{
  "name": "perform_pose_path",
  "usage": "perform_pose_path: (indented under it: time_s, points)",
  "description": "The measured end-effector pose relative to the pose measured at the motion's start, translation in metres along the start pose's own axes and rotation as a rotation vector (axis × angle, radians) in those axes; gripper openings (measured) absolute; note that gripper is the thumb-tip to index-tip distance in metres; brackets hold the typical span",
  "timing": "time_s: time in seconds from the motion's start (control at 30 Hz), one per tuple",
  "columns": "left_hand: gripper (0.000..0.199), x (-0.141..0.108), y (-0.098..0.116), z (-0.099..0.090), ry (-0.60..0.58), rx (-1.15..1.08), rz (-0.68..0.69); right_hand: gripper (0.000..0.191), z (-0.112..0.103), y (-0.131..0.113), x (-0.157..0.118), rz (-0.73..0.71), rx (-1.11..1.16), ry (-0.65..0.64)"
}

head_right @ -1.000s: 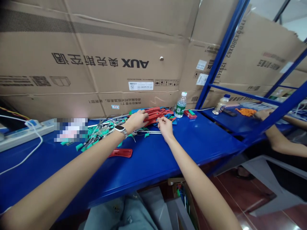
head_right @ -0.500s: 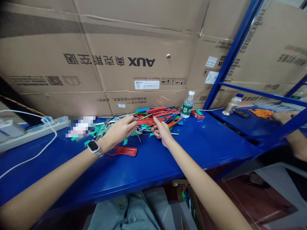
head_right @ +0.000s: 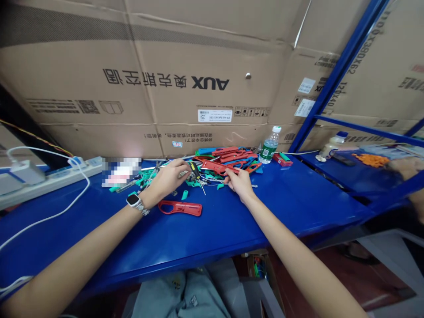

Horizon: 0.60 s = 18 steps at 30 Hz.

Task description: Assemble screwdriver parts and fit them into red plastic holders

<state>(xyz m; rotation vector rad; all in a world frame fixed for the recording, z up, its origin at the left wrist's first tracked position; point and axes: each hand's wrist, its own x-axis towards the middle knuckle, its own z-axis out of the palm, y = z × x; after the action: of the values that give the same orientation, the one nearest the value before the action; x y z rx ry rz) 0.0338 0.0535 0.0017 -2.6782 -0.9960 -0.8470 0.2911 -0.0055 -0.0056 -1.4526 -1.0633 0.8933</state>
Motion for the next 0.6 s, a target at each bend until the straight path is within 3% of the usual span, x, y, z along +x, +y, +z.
perform_pose_path:
  time_s: [0.13, 0.27, 0.47, 0.6]
  points:
    - [0.016, -0.006, 0.006, -0.003, -0.041, -0.005, 0.009, 0.031, -0.012, 0.004, -0.005, -0.139, -0.52, 0.027]
    - [0.016, -0.016, 0.004, -0.013, -0.039, -0.011, 0.022, 0.026, -0.013, 0.001, -0.011, -0.222, -1.018, 0.084]
    - [0.021, -0.041, -0.013, -0.035, 0.002, -0.063, -0.04, 0.029, -0.003, -0.004, -0.012, -0.322, -1.197, 0.023]
    - [0.023, -0.053, -0.028, -0.044, 0.054, -0.112, -0.17, 0.032, 0.006, -0.008, -0.011, -0.425, -1.209, 0.009]
